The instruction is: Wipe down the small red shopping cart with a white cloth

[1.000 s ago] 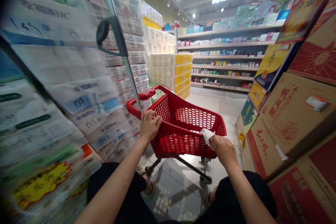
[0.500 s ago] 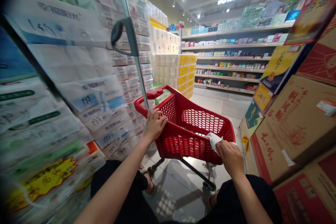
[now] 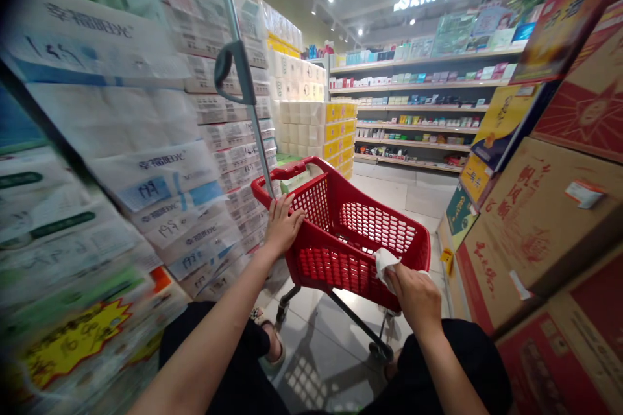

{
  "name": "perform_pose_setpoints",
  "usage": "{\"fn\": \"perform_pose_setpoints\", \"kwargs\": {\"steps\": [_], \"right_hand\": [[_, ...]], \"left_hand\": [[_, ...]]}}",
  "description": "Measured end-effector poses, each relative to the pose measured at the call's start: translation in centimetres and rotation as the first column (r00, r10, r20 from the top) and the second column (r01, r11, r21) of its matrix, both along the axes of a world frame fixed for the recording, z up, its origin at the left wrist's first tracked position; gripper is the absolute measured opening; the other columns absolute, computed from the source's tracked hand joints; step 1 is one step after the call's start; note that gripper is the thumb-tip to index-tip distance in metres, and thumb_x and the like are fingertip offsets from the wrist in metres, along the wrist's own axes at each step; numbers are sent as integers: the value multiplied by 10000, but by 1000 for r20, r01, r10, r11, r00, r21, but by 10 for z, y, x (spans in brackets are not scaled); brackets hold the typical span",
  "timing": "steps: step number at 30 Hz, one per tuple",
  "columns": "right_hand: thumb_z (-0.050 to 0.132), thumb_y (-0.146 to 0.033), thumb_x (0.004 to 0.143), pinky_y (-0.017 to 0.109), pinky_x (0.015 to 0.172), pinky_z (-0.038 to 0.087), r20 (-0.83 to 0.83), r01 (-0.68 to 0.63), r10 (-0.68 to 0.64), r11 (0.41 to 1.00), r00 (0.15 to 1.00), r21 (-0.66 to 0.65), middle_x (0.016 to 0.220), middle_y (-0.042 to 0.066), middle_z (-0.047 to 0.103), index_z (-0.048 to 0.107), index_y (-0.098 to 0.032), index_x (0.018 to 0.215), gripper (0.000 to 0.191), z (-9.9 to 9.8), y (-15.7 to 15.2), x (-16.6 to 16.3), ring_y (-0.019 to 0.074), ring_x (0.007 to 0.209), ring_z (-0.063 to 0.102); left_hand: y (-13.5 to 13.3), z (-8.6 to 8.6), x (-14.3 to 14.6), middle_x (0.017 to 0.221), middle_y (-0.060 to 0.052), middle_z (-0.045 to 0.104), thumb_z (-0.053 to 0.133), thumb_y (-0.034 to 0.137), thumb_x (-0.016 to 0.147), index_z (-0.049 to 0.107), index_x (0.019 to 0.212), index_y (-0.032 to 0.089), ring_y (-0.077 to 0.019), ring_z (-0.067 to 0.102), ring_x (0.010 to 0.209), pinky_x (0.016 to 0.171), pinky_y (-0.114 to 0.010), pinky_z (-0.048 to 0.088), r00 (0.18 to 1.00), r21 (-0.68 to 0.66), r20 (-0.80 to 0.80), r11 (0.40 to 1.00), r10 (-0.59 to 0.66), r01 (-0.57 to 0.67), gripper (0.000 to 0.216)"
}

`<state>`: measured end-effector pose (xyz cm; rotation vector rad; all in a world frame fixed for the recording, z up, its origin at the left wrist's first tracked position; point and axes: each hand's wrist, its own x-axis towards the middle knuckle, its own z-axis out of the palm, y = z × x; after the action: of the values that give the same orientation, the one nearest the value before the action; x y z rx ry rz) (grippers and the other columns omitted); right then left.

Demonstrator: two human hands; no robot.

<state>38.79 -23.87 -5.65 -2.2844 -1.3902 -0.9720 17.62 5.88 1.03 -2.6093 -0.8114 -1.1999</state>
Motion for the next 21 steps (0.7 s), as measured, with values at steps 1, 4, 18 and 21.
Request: {"fn": "perform_pose_setpoints", "kwargs": {"steps": [1, 4, 18, 21], "right_hand": [[425, -424, 990, 304, 653, 285, -2, 8, -8, 1000, 1000, -6, 706, 4, 649, 612, -219, 827, 322, 1, 2, -2, 156, 658, 564], [414, -420, 993, 303, 609, 264, -7, 26, -26, 999, 1000, -29, 692, 9, 644, 607, -213, 810, 337, 3, 7, -12, 146, 625, 559], [332, -95, 941, 311, 706, 412, -30, -250, 248, 965, 968, -79, 952, 94, 661, 511, -161, 1155, 287, -5, 44, -80, 199, 793, 601], [355, -115, 950, 328, 681, 419, -70, -273, 267, 959, 961, -83, 832, 76, 635, 526, -146, 1093, 226, -7, 52, -95, 209, 734, 579]], "left_hand": [[0, -1, 3, 1509, -35, 385, 457, 346, 974, 673, 1094, 276, -272, 235, 1458, 1212, -570, 182, 1000, 0, 2, 1000, 7, -7, 256], [-4, -6, 9, 1499, -39, 399, 475, 348, 966, 670, 1108, 279, -288, 228, 1459, 1197, -579, 211, 1000, -6, 3, 1000, 7, -7, 251], [-102, -36, 35, 1138, -37, 643, 364, 260, 1004, 637, 1065, 242, -188, 498, 1256, 1212, -438, 245, 929, -192, -103, 923, -356, 332, 280], [-112, -40, 32, 1035, -28, 666, 310, 218, 1010, 623, 1029, 229, -168, 574, 1111, 1203, -419, 252, 932, -267, -51, 904, -358, 333, 314]]}}
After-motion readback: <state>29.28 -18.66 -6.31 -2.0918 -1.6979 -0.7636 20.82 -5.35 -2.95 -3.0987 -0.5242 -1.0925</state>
